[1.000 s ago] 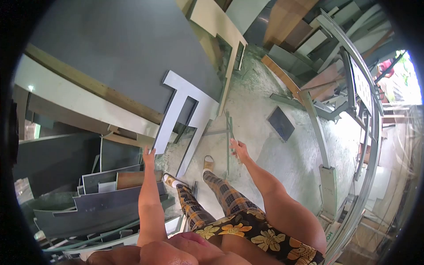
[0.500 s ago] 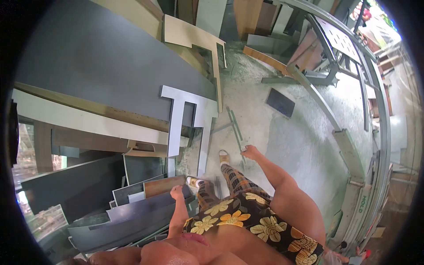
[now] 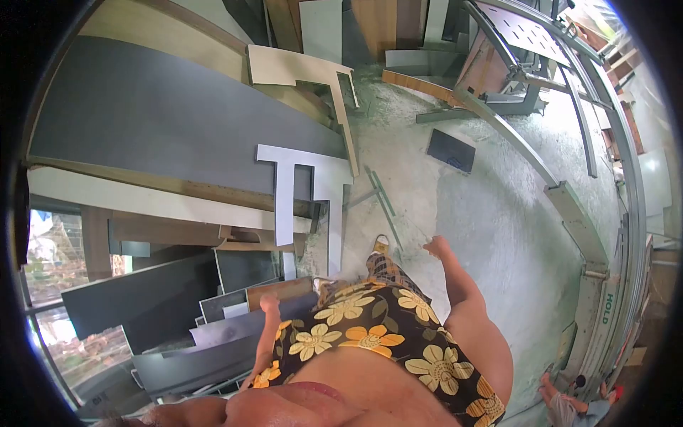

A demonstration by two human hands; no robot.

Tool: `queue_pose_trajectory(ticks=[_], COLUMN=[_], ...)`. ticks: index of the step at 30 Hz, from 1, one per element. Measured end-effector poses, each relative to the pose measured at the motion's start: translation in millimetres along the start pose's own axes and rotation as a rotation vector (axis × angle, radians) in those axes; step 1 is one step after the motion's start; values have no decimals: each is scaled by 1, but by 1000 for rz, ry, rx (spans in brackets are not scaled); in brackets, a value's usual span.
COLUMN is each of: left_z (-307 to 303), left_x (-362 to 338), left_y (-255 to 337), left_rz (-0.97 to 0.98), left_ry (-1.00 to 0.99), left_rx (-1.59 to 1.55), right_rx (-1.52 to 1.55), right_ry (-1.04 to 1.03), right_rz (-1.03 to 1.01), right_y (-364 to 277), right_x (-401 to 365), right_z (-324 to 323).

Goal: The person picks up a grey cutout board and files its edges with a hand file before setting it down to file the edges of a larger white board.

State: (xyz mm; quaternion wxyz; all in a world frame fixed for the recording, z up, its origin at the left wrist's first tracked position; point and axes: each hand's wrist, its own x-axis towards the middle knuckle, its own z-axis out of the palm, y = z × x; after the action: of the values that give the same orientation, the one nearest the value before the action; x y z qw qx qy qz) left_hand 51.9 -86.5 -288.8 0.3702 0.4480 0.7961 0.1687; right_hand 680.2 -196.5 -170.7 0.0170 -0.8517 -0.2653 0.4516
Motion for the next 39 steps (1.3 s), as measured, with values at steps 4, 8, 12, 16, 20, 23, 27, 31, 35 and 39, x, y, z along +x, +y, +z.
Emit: queue_pose_trajectory(ticks=[4, 8, 12, 16, 20, 23, 27, 31, 35, 39], left_z=[27, 69, 100, 102, 102, 106, 139, 182, 207, 175], left_x=[14, 6, 18, 19, 16, 22, 47, 108, 179, 246], left_y=[39, 94, 88, 101, 113, 115, 149, 211, 320, 479], left_rz=[-214, -128, -94, -192, 339, 894, 666, 1013, 471, 455], left_ry=[-88, -15, -143, -346, -402, -370, -444, -173, -44, 113], left_rx=[-368, -226, -252, -213, 379, 865, 299, 798, 288, 39], right_rx=[175, 282, 311, 383, 387, 375, 473, 494, 556, 534], right_ry=[40, 60, 100, 110, 114, 89, 82, 65, 125, 23], right_rz=[78, 106, 113, 123, 94, 105, 141, 98, 173, 230], right_y=[17, 35, 48, 48, 60, 70, 87, 53, 7, -43], right_x=[-9, 4, 4, -5, 0, 4, 19, 21, 48, 93], right_z=[-24, -42, -52, -57, -45, -42, -43, -93, -143, -197])
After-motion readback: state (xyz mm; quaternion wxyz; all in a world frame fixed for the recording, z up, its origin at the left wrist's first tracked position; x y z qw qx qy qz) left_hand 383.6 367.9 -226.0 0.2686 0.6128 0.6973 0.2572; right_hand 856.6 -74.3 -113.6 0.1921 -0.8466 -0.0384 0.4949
